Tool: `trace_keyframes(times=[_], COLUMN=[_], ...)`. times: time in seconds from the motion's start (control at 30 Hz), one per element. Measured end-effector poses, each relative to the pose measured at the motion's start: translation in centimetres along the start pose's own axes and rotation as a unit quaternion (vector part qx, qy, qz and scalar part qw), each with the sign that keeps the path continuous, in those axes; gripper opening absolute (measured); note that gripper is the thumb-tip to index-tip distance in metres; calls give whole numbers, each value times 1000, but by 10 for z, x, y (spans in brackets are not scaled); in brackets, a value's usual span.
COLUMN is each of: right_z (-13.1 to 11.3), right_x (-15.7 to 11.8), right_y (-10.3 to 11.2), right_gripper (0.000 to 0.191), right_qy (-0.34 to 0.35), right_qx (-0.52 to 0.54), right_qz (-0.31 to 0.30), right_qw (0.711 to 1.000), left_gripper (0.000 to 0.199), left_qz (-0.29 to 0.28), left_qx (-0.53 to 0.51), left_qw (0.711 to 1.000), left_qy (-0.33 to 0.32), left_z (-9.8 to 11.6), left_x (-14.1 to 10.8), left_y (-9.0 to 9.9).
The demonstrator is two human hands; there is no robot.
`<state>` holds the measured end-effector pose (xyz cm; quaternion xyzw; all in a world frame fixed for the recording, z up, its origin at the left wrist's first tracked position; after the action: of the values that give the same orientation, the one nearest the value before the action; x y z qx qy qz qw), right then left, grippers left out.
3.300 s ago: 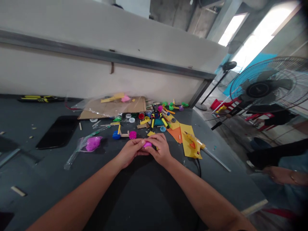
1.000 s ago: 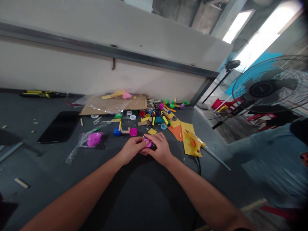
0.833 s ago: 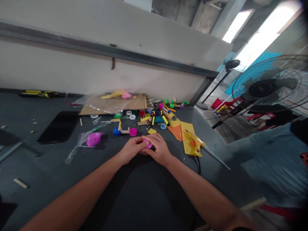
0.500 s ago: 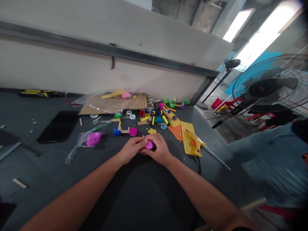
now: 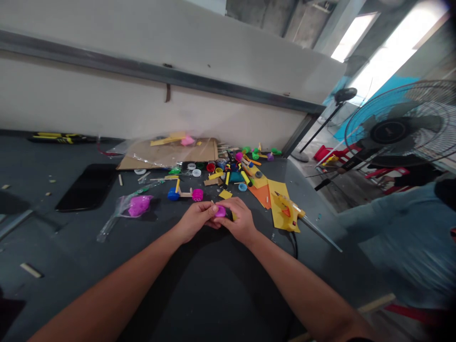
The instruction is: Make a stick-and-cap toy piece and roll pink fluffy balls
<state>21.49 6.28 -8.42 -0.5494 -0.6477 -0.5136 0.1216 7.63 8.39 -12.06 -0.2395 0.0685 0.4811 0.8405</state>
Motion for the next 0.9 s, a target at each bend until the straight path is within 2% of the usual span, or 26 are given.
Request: trace_keyframes(times=[0.3, 0.5, 0.63, 0.73, 0.9], right_z=[6, 3, 6, 9, 7], right_x=[-2, -3, -3, -2, -1], right_y=[-4, -5, -6, -7, -7], right_gripper=[31, 37, 30, 32, 38], right_qy=[-30, -19, -46, -64, -34], right_qx=[-11, -7, -22, -32, -6], right_qz=[-16, -41, -22, -10, -47], right_qw=[999, 999, 998, 997, 998], left_gripper=[32, 31, 30, 27, 23], left_qz=[25, 22, 14, 26, 36], left_qx=[39, 15, -22, -49, -56], left_qw=[999, 1000, 1000, 998, 998], left_qy=[21, 6, 0, -8, 8], left_z=[3, 0, 0, 3, 2], left_x=[-3, -1, 0, -1, 1], left_y=[-4, -3, -2, -1, 0])
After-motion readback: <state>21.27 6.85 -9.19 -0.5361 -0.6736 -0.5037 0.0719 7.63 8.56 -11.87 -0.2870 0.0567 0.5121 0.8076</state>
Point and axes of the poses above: each hand's wrist, its own x-axis towards the middle knuckle, its own y-axis out of the back of the hand, z = x × y, the point moved 3 cm from there along x, towards the middle knuckle, and after that the axes turned 13 degrees about y, right-handed, at the moved point
